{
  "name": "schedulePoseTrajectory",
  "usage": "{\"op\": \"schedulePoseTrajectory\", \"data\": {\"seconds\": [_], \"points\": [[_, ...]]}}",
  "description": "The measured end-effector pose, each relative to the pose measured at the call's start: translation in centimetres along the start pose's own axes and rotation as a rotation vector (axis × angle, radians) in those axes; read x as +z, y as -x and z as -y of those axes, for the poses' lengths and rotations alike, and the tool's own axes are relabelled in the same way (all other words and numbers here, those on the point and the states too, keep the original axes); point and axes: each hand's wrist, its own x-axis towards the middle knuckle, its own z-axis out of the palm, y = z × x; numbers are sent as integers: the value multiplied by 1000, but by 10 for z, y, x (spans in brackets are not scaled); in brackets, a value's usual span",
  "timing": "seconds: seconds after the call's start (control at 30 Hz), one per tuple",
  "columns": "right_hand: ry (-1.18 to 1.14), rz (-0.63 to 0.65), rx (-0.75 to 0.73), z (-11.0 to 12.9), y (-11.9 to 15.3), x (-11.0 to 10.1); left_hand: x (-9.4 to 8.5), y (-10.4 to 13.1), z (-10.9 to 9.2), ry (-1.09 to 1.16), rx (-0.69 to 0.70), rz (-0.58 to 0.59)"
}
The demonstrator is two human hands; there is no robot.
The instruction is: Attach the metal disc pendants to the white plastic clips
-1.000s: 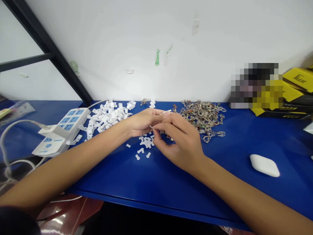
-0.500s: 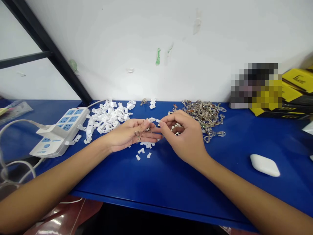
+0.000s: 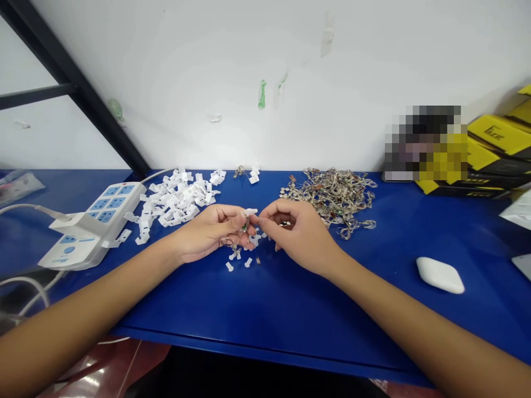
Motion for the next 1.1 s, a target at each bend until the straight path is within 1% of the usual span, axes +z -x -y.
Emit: {"op": "schedulePoseTrajectory", "data": {"seconds": [0.13,0.2,0.27,0.4,0.47,0.57,0.63,0.73,0.77,0.8,0.83,0.87,0.9,0.93,1.0,1.1], "points": [[111,-171,-22,-2,-1,-1,-3,-4,3,9,8,-151],[133,-213,-46,-3,-2,-3,-5,-4,3,-5,24,-200],[126,-170,-53,-3,-2,-5,-7,-4,1,-28,38,-179],[51,21,13,-5,-2,-6,-5,0,-3,-177,33,-29],[29,74,33,-6,-1,-4,-3,2,-5,-240,30,11],[48,108,33,-5,0,-2,-2,3,-7,-269,18,42],[61,139,44,-1,-2,-4,-2,3,-7,-263,18,50],[181,170,-15,9,-3,-20,-4,1,-4,-206,5,28],[250,206,-54,12,-3,-28,-5,0,-2,-169,-6,23],[317,292,-77,14,-2,-37,-6,0,0,-126,-17,20],[349,455,-71,15,-1,-47,-7,-1,1,-82,-26,21],[362,630,-10,16,1,-55,-8,-2,3,-44,-32,26],[352,780,80,15,3,-61,-9,-2,5,-16,-37,32],[349,849,144,15,5,-65,-9,-3,6,2,-42,37],[363,878,227,15,7,-66,-9,-3,7,16,-51,44],[397,920,336,18,5,-58,-7,-3,7,34,-54,32]]}}
